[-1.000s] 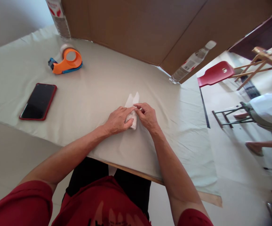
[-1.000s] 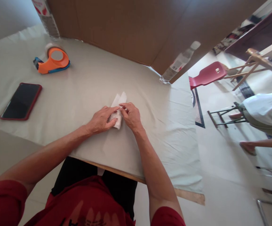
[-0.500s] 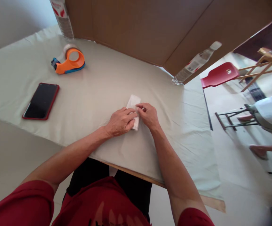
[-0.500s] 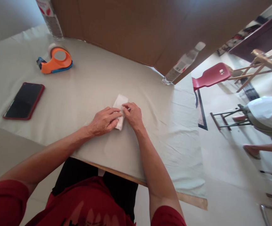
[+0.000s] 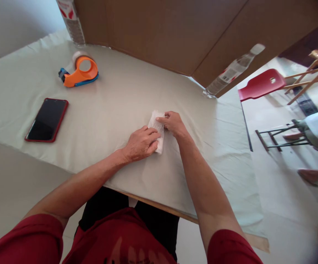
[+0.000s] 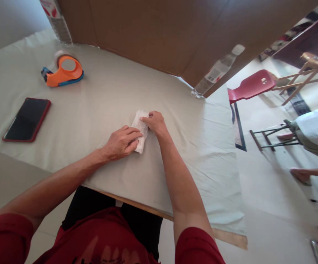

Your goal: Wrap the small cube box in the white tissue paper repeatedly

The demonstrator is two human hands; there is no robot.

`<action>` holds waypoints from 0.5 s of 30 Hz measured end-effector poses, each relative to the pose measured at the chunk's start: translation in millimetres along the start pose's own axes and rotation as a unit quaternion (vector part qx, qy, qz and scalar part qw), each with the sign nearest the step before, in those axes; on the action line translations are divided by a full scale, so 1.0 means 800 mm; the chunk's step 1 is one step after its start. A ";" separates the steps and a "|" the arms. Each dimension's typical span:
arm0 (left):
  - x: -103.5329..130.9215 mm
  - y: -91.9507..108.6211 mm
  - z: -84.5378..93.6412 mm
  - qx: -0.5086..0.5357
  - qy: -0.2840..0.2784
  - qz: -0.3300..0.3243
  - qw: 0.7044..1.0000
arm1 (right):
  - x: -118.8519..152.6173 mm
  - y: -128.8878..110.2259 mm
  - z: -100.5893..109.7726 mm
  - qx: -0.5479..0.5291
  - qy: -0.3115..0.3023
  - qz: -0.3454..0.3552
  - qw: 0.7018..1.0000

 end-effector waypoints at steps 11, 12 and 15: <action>0.003 -0.008 -0.001 0.025 0.012 0.036 0.999 | 0.038 -0.026 0.001 -0.223 -0.088 0.052 0.969; 0.003 -0.009 0.000 0.026 0.018 0.039 0.999 | 0.043 -0.026 0.002 -0.237 -0.093 0.059 0.965; 0.006 -0.009 0.004 0.015 0.049 0.061 0.997 | 0.062 -0.030 0.006 -0.255 -0.108 0.089 0.957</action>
Point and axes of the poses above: each hand's wrist, its own x-axis away from the middle knuckle, its own z-axis out of the back of the hand, y = z × x, the point moved 6 cm from there along -x, towards the middle knuckle, and after that the axes turned 12 degrees about -z, right-handed, at the moved point
